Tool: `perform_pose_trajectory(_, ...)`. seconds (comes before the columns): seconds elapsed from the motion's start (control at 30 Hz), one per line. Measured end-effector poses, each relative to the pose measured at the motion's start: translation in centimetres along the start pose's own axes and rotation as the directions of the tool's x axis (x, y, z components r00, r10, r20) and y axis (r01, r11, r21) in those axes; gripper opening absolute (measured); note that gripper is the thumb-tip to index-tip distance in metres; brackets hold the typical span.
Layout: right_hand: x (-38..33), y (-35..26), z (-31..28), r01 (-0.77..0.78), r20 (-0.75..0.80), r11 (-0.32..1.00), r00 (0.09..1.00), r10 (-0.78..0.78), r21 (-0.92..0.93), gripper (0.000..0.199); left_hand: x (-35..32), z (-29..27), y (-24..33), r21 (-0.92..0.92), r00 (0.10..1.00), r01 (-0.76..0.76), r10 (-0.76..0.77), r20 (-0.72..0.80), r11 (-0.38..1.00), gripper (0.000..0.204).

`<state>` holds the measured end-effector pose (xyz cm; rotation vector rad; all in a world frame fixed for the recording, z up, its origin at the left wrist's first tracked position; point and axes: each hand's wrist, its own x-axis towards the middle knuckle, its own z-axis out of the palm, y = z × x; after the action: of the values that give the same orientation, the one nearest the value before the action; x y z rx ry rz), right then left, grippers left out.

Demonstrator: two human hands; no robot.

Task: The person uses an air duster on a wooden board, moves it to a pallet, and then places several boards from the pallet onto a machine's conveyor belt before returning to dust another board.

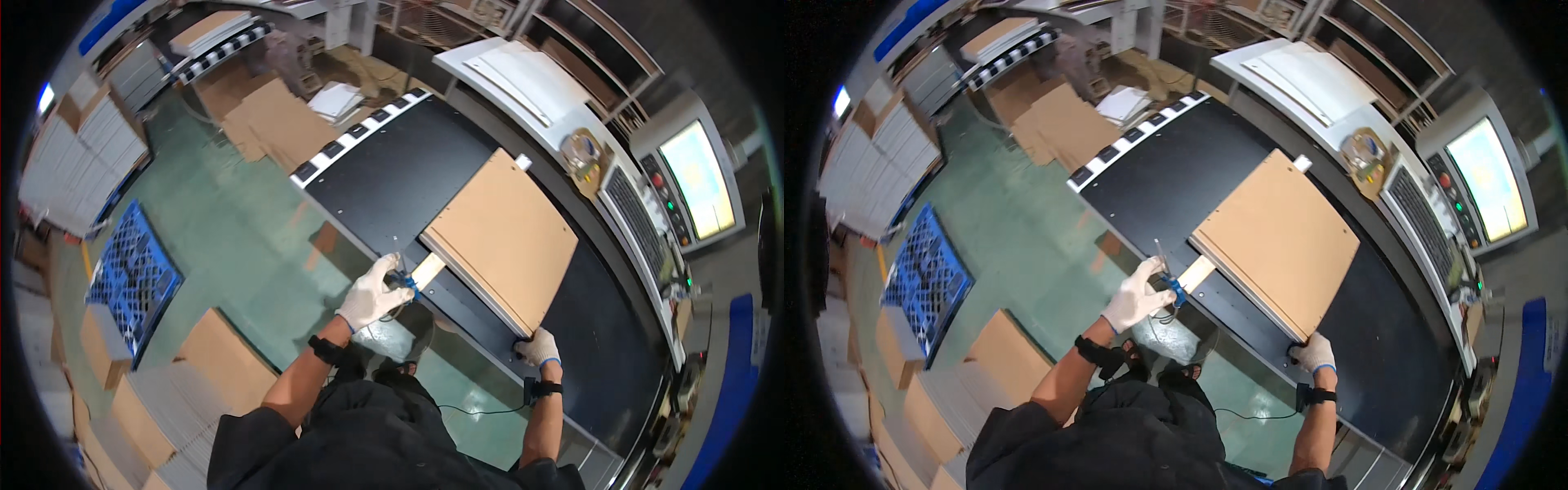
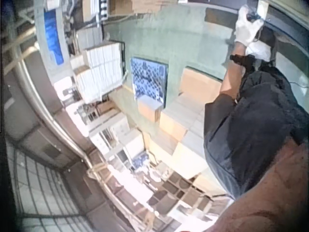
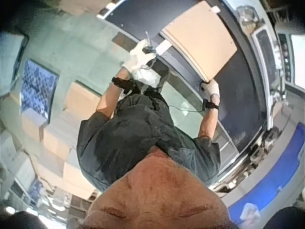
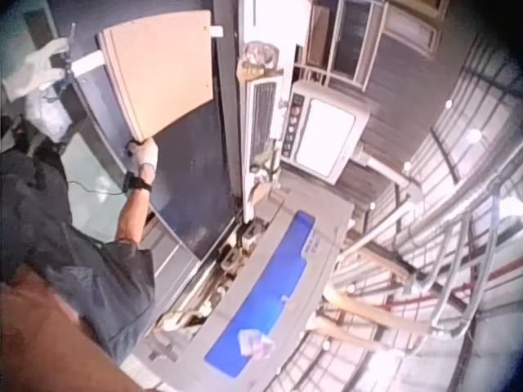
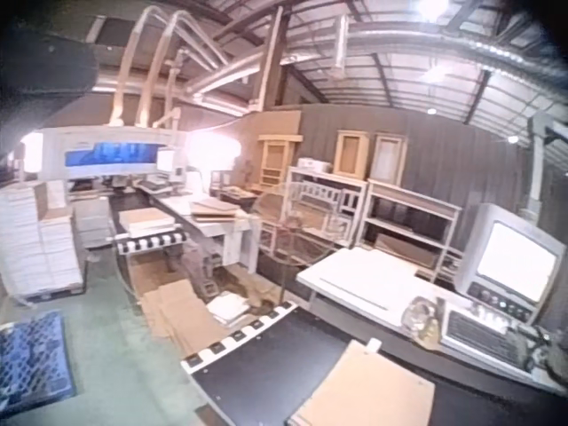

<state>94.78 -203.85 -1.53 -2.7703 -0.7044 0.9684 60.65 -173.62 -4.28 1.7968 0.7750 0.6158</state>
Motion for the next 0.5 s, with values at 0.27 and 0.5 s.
perform_pose_trajectory(0.27,-10.9,-14.4,4.5,0.695,-0.23,0.717,0.708,-0.667,0.062,0.071,0.6,0.9,6.5,-0.651,0.904,0.304,0.005,0.428,0.696,0.041)
perform_pose_trajectory(0.5,-9.0,-21.0,0.6,0.786,-0.215,0.618,0.602,-0.769,-0.014,0.039,-0.3,-1.0,6.2,-0.909,0.938,0.347,-0.06,0.342,0.23,0.033)
